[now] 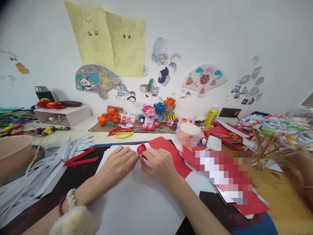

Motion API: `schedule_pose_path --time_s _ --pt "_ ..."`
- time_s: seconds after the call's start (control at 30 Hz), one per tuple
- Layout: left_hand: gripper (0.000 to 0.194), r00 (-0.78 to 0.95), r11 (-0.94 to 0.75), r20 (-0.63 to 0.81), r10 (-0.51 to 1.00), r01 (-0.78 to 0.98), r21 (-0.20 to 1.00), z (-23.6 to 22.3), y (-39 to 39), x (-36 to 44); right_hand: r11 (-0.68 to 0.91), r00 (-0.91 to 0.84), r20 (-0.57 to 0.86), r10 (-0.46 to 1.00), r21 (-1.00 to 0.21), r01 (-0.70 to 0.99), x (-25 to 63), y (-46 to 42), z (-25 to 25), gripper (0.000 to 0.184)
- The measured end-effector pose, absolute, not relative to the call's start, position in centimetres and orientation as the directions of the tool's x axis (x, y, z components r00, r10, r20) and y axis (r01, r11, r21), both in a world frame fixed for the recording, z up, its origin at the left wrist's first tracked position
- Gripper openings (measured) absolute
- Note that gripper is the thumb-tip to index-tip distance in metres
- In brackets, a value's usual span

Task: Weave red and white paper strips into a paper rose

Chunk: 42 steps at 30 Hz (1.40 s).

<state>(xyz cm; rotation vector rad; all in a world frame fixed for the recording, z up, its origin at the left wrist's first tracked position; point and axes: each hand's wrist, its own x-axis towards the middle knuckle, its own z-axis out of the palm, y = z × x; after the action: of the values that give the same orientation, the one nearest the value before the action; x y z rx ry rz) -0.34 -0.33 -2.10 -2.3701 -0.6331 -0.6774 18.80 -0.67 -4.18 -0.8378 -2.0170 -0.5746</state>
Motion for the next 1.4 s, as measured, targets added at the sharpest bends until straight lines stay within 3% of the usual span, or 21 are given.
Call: schedule_pose_path --time_s 0.17,0.3,0.47,0.73,1.07,1.4 --pt "0.025 0.773 -0.716 0.589 0.237 0.548 -0.432 -2.2 -0.3 -0.4 0.674 -0.524 0.815 0.25 0.242 0.698 18.8 -0.8 -4.2 0.015" --pt "0.029 0.834 -0.752 0.517 0.193 0.464 -0.468 -2.1 -0.3 -0.7 0.716 -0.609 0.751 0.256 0.276 0.641 19.0 -0.6 -4.6 0.025" --pt "0.029 0.887 -0.774 0.422 0.187 0.398 -0.493 -2.3 -0.1 -1.0 0.768 -0.646 0.68 0.348 0.188 0.612 19.3 -0.5 -4.9 0.026" --pt "0.027 0.894 -0.811 0.396 0.21 0.385 -0.44 -2.3 0.3 -1.1 0.819 -0.666 0.571 0.48 -0.02 0.573 19.7 -0.9 -4.5 0.024" --pt "0.022 0.794 -0.855 0.471 0.385 0.499 -0.142 -2.0 -0.1 -0.9 0.815 -0.612 0.601 0.515 -0.122 0.566 19.9 -0.1 -4.9 0.03" --pt "0.018 0.759 -0.805 0.533 0.374 0.551 -0.22 -2.3 -0.3 -0.5 0.758 -0.475 0.673 0.568 -0.202 0.62 19.6 0.0 -5.1 0.02"
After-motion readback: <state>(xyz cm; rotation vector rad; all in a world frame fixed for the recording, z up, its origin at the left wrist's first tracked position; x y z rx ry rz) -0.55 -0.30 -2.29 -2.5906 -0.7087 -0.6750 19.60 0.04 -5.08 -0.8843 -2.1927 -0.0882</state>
